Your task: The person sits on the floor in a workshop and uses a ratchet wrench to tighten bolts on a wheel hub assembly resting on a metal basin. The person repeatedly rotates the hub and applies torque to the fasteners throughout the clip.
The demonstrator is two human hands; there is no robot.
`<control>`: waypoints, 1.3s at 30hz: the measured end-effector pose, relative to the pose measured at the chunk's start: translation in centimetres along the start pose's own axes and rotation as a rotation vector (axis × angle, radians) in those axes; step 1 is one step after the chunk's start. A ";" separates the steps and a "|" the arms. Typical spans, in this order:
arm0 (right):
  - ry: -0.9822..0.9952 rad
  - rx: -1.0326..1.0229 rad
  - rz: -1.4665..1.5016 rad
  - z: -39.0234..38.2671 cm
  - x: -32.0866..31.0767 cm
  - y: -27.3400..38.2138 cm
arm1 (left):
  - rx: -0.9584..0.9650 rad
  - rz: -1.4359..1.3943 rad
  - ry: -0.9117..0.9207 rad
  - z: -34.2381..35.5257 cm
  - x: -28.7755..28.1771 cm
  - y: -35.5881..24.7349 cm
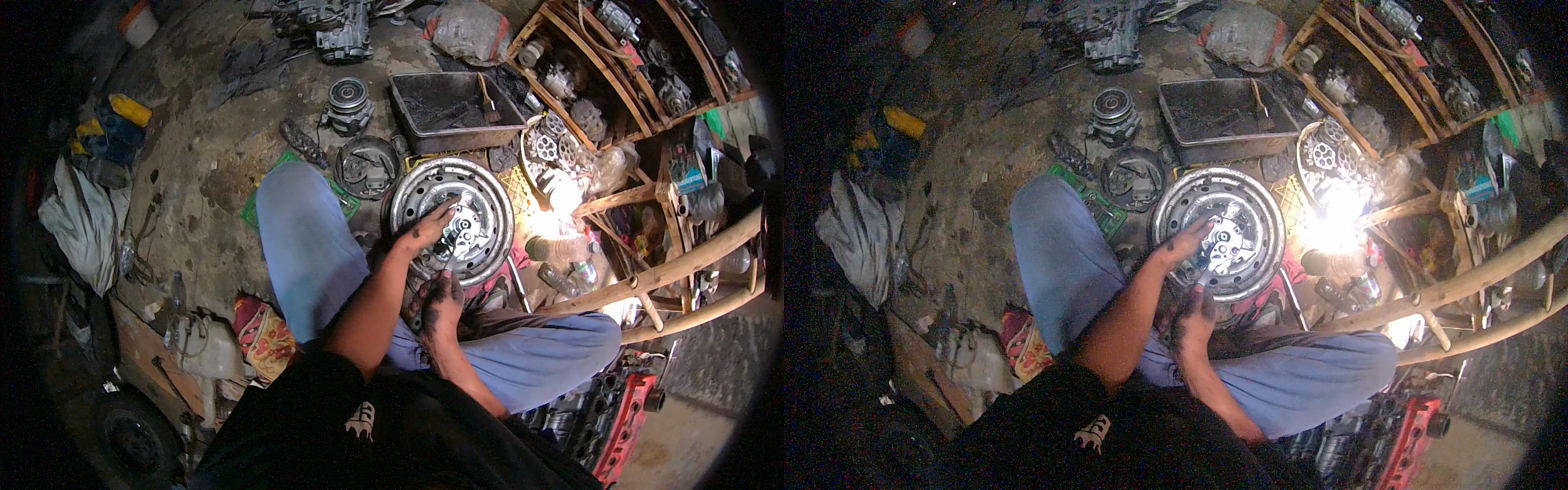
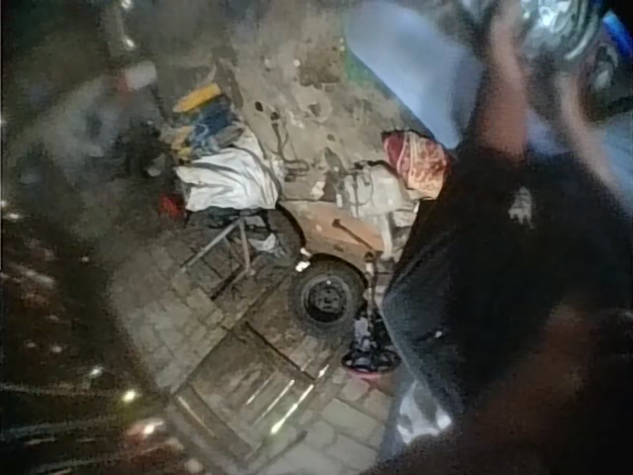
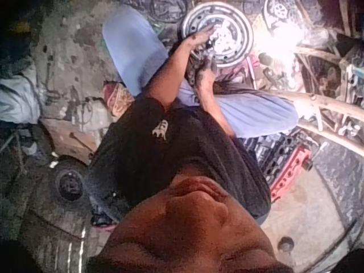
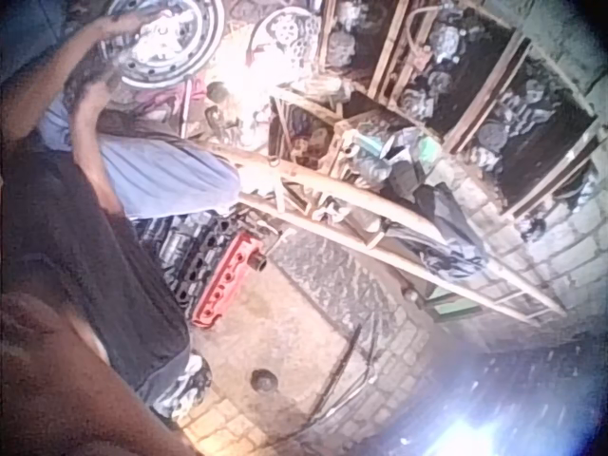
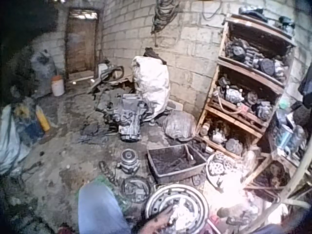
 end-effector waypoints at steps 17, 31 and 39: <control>0.087 0.240 0.450 -3.7 4.9 1.2 | 0.165 -0.025 0.286 -0.5 -1.0 -1.1; -0.102 0.079 0.276 -1.6 2.7 -2.5 | 0.239 0.509 0.274 0.4 -1.6 -2.2; 0.074 -0.181 -0.222 0.5 -2.6 -0.2 | 0.264 0.396 0.229 -0.6 -1.2 -3.5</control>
Point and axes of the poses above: each hand's wrist, its own z-axis towards the middle knuckle, its own x-axis out of the palm, y = z × x, the point moved 9 cm from there along z, towards the middle knuckle, and after that the axes turned 15 degrees about -y, right-handed, at the moved point
